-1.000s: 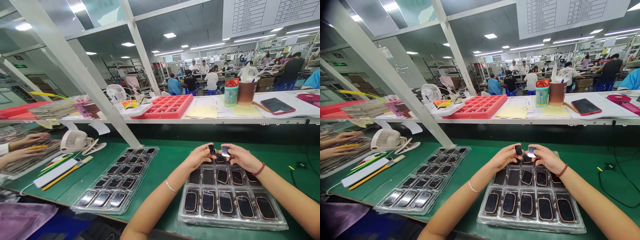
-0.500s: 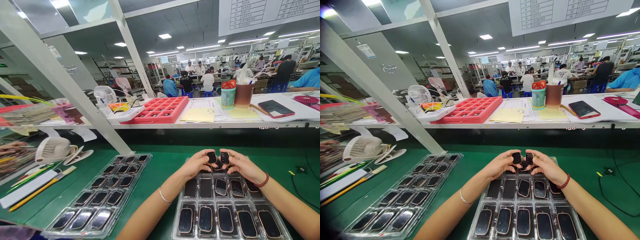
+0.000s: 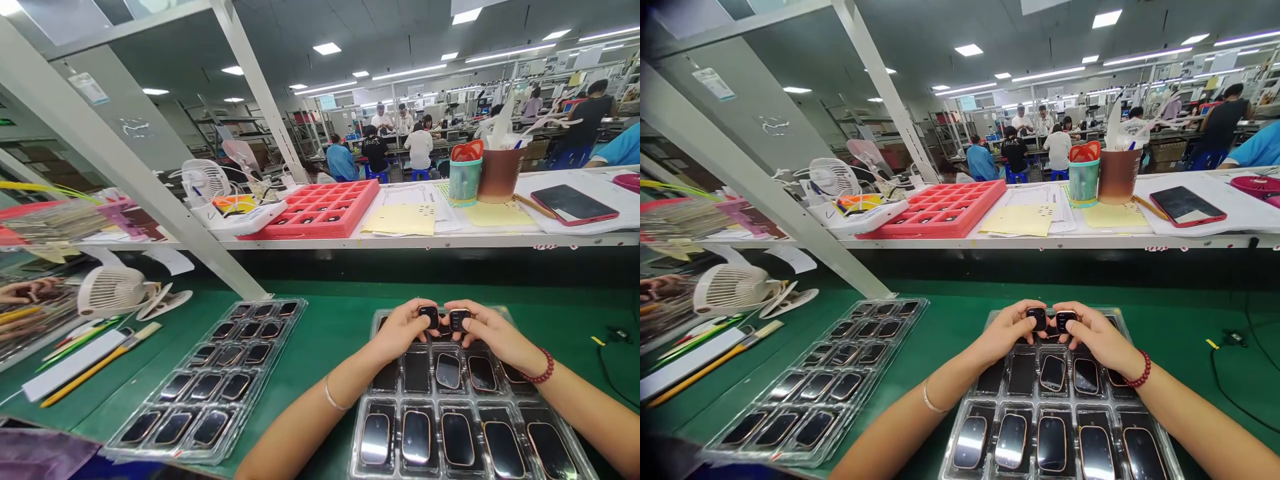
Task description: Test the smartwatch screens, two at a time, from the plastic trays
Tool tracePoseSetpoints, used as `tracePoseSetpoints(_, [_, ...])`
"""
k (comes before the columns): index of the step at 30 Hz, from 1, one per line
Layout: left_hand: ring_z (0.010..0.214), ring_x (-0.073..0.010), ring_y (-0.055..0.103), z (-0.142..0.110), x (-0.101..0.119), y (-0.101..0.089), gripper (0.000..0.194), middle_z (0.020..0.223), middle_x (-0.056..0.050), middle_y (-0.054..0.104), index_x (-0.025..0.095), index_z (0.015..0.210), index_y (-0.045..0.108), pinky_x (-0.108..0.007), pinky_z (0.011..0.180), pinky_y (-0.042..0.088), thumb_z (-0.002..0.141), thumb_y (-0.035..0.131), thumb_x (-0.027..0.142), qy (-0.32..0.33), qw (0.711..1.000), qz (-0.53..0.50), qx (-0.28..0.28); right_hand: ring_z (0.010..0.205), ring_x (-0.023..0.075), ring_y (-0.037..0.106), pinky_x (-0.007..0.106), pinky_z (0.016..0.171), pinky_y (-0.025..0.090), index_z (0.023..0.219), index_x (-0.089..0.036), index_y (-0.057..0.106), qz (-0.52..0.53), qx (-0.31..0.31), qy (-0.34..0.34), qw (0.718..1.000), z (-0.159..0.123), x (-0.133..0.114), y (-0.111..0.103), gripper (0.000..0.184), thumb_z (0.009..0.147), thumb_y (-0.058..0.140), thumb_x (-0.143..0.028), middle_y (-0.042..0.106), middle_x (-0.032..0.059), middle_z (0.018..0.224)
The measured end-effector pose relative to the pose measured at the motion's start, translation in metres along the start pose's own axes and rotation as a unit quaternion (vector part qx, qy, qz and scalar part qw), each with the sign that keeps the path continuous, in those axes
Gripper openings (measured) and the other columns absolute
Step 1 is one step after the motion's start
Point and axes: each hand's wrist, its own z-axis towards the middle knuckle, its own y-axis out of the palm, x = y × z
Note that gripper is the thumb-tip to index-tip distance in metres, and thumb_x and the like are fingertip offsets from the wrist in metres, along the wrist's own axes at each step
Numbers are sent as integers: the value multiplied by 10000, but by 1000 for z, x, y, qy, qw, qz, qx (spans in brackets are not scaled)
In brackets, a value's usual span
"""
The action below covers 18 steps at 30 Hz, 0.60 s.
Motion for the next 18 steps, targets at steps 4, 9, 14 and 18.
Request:
tracePoseSetpoints(4, [625,-130,629,-1,2,1,292,807,-58,644,137,968,591,-212,517,429,824,504,375,-8,1000,13,-3,646,129,584,277,581,505,995,-194,600,9,8,8,1000,0,-5,-1,278,873,478,-412,638,53,889])
tracePoseSetpoints(9, [738,-149,638,-2,-1,0,322,886,-56,641,163,1045,558,-211,561,447,758,608,300,2,1000,8,-17,692,141,596,262,559,488,1058,-201,559,-5,-5,-1,1000,0,-3,1,294,835,543,-393,627,60,954])
tracePoseSetpoints(14, [695,-135,641,-1,-8,-2,281,896,-60,649,160,1049,551,-208,554,427,791,569,270,-2,999,33,-27,650,126,591,275,589,504,1031,-203,562,-22,-10,-7,1000,-1,0,2,264,851,533,-394,637,50,921])
tracePoseSetpoints(18, [685,-130,635,-1,-8,-2,272,896,-60,646,153,1051,546,-210,555,425,792,557,236,-2,999,40,-23,638,120,588,280,598,513,1024,-195,562,-21,-13,-8,1000,-2,0,2,262,857,531,-395,640,55,926])
